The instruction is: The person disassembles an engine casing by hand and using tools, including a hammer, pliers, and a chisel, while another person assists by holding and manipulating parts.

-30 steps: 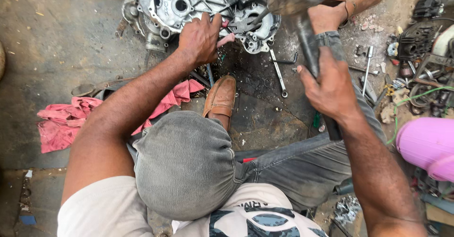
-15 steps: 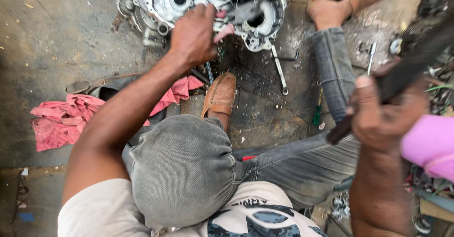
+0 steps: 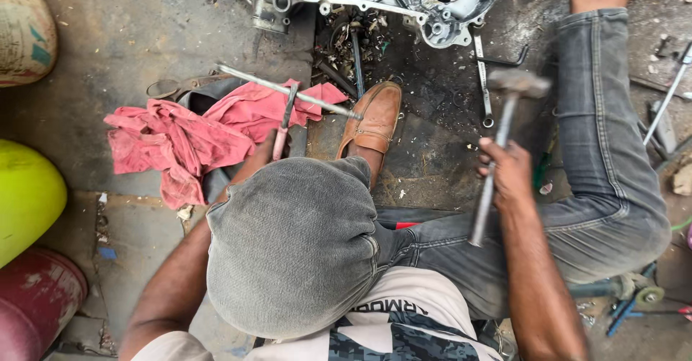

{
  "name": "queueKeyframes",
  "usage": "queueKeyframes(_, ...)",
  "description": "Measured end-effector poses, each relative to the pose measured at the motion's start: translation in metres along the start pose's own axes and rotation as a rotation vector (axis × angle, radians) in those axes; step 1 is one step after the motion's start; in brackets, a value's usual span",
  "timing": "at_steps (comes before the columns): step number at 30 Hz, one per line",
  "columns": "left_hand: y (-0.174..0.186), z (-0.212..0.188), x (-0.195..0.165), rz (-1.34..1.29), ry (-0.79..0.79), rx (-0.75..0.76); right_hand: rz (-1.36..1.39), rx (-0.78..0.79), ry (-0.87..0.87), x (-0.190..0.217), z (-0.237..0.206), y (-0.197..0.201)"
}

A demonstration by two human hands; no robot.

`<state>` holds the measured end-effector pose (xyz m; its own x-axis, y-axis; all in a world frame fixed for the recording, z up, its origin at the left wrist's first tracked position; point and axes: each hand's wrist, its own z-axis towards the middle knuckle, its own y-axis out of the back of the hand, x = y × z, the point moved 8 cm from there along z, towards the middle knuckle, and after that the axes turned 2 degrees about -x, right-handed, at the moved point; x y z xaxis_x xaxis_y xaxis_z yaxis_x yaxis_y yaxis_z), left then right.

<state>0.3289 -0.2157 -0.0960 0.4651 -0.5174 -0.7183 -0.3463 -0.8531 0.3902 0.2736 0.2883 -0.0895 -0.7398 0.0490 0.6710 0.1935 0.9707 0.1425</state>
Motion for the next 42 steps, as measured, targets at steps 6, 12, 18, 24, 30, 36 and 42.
queueKeyframes(6,-0.033,0.000,0.059,-0.098,0.155,0.127,0.001,0.036,-0.025,-0.061,0.050,-0.039)
queueKeyframes(12,-0.034,0.013,0.069,-0.135,0.198,0.239,-1.129,-0.067,0.196,-0.011,0.042,-0.053)
queueKeyframes(18,-0.014,-0.005,0.093,-0.042,0.341,0.384,-1.157,0.140,1.039,0.062,0.009,-0.195)
queueKeyframes(24,-0.007,-0.024,0.082,-0.232,0.213,0.341,-1.544,0.368,1.087,0.024,0.068,-0.360)
queueKeyframes(30,0.003,-0.026,0.040,-0.393,0.172,0.272,-1.569,0.344,0.909,-0.001,0.087,-0.378)
queueKeyframes(36,0.014,0.001,0.001,-0.294,0.247,0.218,-1.308,0.332,0.969,0.037,0.062,-0.368)
queueKeyframes(42,0.025,0.021,-0.042,-0.247,0.153,0.208,-0.789,0.335,0.983,0.081,0.011,-0.332)
